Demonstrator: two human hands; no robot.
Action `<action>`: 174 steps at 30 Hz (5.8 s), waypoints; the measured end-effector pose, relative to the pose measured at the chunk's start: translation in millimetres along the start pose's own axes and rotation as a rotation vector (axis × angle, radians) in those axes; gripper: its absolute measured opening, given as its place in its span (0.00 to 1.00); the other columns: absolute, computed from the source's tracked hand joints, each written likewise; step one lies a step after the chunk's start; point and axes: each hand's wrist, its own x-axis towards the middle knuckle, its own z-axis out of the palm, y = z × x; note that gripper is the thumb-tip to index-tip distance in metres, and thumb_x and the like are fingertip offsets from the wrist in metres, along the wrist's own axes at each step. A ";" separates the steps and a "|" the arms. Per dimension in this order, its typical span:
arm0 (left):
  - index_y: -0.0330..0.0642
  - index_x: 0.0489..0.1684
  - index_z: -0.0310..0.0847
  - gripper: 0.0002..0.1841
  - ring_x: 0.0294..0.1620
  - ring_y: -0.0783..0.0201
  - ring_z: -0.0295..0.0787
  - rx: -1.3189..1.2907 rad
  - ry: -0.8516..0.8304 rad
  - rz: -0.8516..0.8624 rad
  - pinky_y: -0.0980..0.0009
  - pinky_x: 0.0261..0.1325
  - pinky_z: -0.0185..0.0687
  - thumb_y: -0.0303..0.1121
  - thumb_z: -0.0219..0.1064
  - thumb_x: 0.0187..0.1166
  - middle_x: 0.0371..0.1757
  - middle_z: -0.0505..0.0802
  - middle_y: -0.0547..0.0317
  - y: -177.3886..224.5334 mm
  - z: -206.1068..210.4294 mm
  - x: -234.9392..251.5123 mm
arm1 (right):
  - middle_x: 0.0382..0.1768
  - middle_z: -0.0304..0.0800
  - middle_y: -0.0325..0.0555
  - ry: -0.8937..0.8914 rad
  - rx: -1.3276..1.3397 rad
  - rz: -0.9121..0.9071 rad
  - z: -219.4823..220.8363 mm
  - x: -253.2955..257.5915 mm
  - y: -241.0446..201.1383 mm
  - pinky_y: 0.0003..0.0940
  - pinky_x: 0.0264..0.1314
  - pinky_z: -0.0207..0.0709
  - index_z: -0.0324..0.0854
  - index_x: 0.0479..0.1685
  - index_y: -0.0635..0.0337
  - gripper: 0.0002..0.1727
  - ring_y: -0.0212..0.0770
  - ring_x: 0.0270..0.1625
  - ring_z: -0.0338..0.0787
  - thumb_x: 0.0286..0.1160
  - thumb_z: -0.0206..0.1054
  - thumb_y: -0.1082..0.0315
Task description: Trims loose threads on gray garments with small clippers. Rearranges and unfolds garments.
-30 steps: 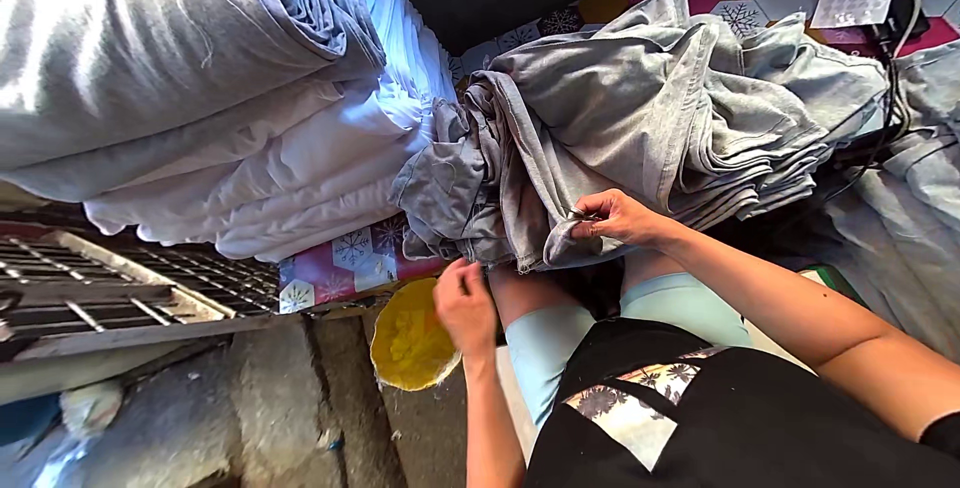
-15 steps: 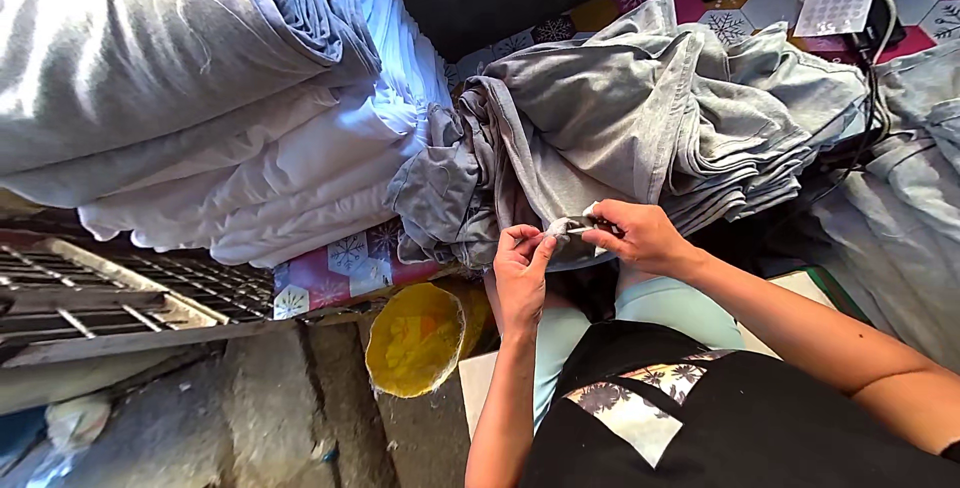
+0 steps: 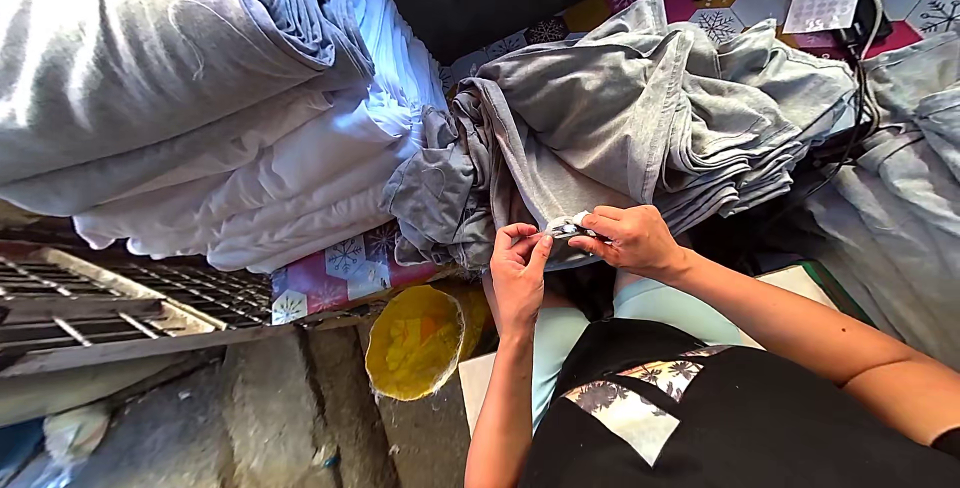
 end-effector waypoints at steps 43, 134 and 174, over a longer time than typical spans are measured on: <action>0.24 0.58 0.79 0.13 0.44 0.67 0.93 0.038 0.168 -0.354 0.72 0.49 0.90 0.22 0.68 0.80 0.48 0.93 0.49 -91.5 -35.6 -46.0 | 0.27 0.87 0.51 -0.067 0.371 0.446 37.8 -68.6 -13.4 0.36 0.36 0.81 0.87 0.29 0.69 0.08 0.41 0.31 0.87 0.65 0.76 0.71; 0.26 0.41 0.89 0.07 0.45 0.62 0.94 0.787 0.206 0.427 0.73 0.50 0.90 0.23 0.70 0.75 0.43 0.94 0.41 -68.5 -65.9 -68.8 | 0.10 0.61 0.24 -0.753 1.367 1.302 51.9 -42.9 -4.9 0.13 0.11 0.47 0.82 0.33 0.54 0.27 0.18 0.09 0.55 0.95 0.46 0.48; 0.32 0.29 0.91 0.04 0.42 0.64 0.91 0.761 0.271 0.378 0.77 0.47 0.87 0.25 0.73 0.64 0.41 0.91 0.45 -98.6 -35.3 -42.9 | 0.10 0.61 0.24 -0.896 1.345 1.229 61.9 -36.6 -18.6 0.15 0.11 0.48 0.80 0.28 0.52 0.26 0.18 0.09 0.56 0.94 0.49 0.48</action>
